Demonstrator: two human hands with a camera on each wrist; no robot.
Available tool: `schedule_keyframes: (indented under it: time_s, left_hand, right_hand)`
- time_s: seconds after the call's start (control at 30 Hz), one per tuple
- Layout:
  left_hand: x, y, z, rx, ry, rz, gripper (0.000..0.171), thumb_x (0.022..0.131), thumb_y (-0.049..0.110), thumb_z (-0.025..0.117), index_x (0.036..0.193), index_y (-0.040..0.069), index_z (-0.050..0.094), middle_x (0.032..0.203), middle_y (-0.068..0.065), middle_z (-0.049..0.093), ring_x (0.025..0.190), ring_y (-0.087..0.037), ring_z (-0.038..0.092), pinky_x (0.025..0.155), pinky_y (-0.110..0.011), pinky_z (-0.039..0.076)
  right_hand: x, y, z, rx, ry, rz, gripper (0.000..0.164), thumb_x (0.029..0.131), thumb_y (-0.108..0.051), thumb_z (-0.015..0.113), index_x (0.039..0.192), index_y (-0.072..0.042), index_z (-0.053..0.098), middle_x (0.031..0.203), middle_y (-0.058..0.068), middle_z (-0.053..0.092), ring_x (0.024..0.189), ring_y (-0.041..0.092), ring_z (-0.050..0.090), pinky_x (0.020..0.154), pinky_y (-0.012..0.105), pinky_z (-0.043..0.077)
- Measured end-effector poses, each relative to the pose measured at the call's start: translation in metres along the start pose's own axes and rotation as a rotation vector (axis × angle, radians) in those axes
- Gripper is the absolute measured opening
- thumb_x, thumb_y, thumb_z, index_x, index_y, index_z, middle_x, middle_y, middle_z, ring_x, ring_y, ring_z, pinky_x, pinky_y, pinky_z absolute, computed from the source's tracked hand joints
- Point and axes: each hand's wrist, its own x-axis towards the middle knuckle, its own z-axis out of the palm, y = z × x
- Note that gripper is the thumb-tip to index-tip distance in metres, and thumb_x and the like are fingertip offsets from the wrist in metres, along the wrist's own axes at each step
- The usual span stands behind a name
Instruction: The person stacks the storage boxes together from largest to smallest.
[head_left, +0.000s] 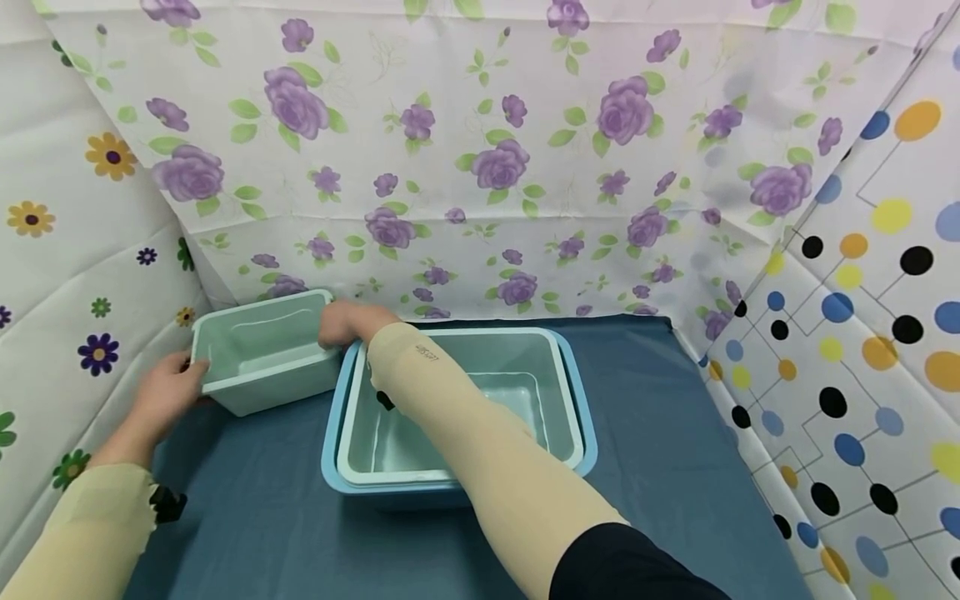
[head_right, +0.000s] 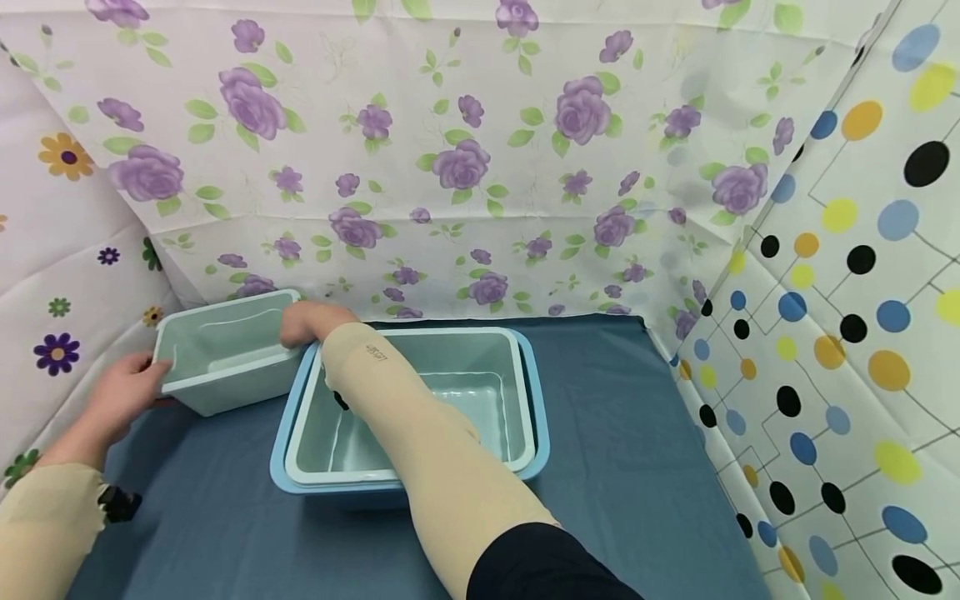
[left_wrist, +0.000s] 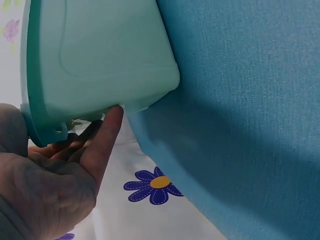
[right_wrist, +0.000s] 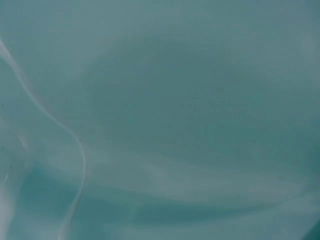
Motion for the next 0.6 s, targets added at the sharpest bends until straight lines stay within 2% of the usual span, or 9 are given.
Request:
schedule_keyframes:
  time_s: [0.2, 0.47, 0.53, 0.6]
  left_hand:
    - [0.0017, -0.0035, 0.0018, -0.015, 0.008, -0.003, 0.069, 0.121, 0.032, 0.03, 0.162, -0.024, 0.028, 0.151, -0.047, 0.044, 0.122, -0.055, 0.061, 0.079, -0.046, 0.068]
    - [0.0005, -0.006, 0.0025, 0.006, 0.004, -0.002, 0.071, 0.122, 0.034, 0.03, 0.164, -0.023, 0.025, 0.152, -0.048, 0.044, 0.122, -0.057, 0.062, 0.08, -0.048, 0.067]
    - [0.0002, -0.0052, 0.0026, 0.018, 0.004, 0.001, 0.071, 0.122, 0.034, 0.03, 0.163, -0.023, 0.026, 0.15, -0.048, 0.046, 0.118, -0.053, 0.065, 0.079, -0.047, 0.067]
    - [0.0002, -0.0043, 0.0032, 0.018, 0.004, 0.002, 0.07, 0.122, 0.033, 0.031, 0.162, -0.024, 0.03, 0.148, -0.047, 0.049, 0.107, -0.043, 0.071, 0.078, -0.046, 0.068]
  right_hand:
    - [0.0044, 0.0023, 0.0005, -0.006, 0.001, -0.006, 0.043, 0.111, -0.005, 0.048, 0.071, -0.016, 0.037, 0.074, 0.001, 0.032, 0.066, 0.015, 0.026, 0.068, 0.028, 0.035]
    - [0.0021, 0.0008, -0.0004, -0.017, 0.003, -0.021, 0.044, 0.112, -0.005, 0.047, 0.07, -0.016, 0.039, 0.074, 0.001, 0.036, 0.067, 0.015, 0.03, 0.071, 0.028, 0.038]
    - [0.0018, 0.0009, -0.0015, -0.024, -0.003, -0.031, 0.045, 0.113, -0.005, 0.046, 0.07, -0.016, 0.038, 0.073, 0.001, 0.033, 0.067, 0.015, 0.028, 0.071, 0.028, 0.036]
    - [0.0018, 0.0014, -0.0028, -0.034, -0.002, -0.039, 0.047, 0.113, -0.005, 0.046, 0.069, -0.017, 0.036, 0.072, 0.0, 0.031, 0.067, 0.015, 0.026, 0.071, 0.028, 0.035]
